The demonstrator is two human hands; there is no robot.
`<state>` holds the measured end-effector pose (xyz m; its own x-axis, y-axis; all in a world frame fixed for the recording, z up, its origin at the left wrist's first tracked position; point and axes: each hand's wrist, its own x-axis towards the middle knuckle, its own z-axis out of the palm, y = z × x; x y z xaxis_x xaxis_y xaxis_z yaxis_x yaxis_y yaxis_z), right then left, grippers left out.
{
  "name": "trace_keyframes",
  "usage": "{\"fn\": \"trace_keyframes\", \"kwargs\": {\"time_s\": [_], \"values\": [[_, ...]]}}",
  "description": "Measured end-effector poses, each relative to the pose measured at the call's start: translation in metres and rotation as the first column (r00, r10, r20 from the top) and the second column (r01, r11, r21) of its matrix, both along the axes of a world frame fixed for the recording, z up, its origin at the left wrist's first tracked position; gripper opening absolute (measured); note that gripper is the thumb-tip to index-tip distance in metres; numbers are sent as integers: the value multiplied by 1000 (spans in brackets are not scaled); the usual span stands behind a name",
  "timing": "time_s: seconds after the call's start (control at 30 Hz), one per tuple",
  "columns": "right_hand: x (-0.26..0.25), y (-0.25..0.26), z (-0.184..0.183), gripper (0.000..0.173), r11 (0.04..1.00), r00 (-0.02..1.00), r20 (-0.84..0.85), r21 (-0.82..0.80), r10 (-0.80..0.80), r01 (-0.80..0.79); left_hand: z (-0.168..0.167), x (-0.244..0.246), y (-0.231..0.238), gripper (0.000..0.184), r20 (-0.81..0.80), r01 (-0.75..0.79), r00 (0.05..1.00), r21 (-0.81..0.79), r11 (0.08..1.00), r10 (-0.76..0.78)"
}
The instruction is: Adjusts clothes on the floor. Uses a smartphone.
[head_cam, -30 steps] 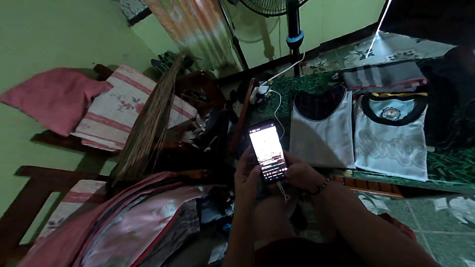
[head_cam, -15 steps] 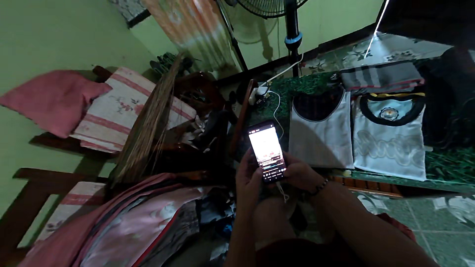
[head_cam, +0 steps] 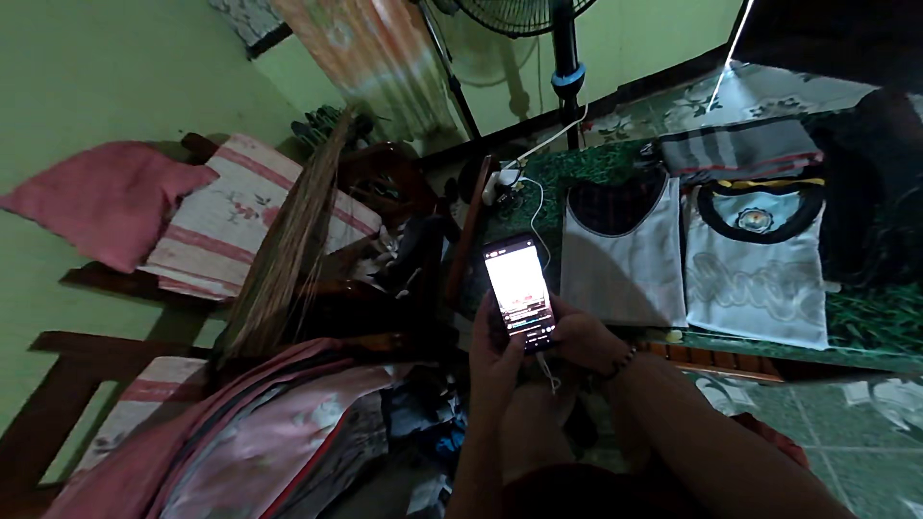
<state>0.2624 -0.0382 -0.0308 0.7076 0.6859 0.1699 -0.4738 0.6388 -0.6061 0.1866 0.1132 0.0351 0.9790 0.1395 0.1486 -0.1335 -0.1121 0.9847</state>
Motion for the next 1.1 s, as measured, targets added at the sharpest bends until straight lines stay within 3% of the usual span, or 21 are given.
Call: {"fn": "trace_keyframes", "kwargs": {"time_s": [0.4, 0.87, 1.1], "values": [[0, 0, 2, 67, 999, 999, -39, -38, -14, 12, 0, -2, -3, 71, -45, -4, 999, -12, 1000, 4], [1, 1, 1, 56, 1000, 999, -33, -15, -26, 25, -3, 0, -4, 73, -37, -6, 999, 13, 1000, 6], [1, 1, 2, 58, 999, 998, -55, -21, -32, 31, -3, 0, -4, 74, -40, -7, 999, 18, 1000, 8]]}}
